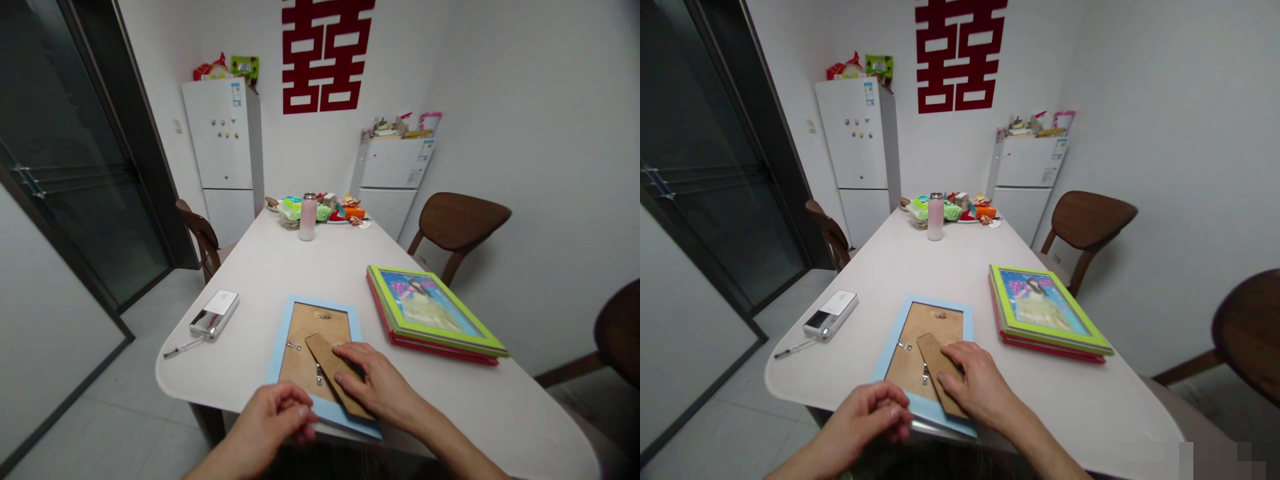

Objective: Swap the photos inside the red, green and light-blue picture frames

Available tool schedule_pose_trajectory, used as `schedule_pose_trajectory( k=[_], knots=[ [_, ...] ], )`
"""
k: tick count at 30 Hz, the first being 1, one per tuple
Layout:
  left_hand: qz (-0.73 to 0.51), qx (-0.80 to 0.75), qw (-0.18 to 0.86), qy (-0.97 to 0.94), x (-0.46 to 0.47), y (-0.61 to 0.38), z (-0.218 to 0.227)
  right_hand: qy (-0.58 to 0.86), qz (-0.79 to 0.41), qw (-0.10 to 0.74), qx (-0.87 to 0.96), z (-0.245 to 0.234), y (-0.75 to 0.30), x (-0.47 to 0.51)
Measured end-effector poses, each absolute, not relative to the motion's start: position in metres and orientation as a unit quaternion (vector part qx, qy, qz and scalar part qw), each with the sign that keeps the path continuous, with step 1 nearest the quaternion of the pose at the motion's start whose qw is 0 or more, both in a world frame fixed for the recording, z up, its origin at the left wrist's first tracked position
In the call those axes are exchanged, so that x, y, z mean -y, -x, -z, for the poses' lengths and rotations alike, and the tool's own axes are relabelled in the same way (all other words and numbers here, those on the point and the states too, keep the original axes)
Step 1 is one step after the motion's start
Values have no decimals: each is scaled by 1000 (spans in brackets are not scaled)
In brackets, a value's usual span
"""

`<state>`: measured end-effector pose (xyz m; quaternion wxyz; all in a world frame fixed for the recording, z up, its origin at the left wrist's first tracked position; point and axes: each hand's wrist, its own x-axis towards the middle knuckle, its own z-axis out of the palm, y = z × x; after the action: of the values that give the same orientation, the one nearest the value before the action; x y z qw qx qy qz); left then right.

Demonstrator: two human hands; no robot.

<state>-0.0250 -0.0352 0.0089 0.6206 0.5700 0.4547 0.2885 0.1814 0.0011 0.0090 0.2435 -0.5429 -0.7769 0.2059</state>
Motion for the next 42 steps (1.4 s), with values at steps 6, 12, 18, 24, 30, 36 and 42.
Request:
schedule_pose_trajectory(
  k=[6, 12, 18, 24, 30, 36, 42],
  knots=[
    [-322, -533, 211, -753, -17, 30, -2, 567, -216, 235, 759, -13, -180, -3],
    [-292, -535, 176, -773, -23, 23, 10, 553, -159, 219, 788, -20, -169, 0],
    [-290, -529, 159, -781, -23, 25, 13, 526, -144, 154, 824, -22, -140, -12],
    [-298, -535, 155, -775, -25, 27, 25, 512, -125, 162, 834, -10, -129, -23],
    [-306, -538, 167, -768, -22, 25, 27, 526, -100, 140, 833, -11, -112, -35],
    [-320, -537, 182, -759, -21, 23, 27, 557, -81, 158, 811, -1, -102, -46],
    [-339, -536, 189, -750, -20, 23, 28, 550, -106, 190, 806, -8, -120, -55]
  ],
)
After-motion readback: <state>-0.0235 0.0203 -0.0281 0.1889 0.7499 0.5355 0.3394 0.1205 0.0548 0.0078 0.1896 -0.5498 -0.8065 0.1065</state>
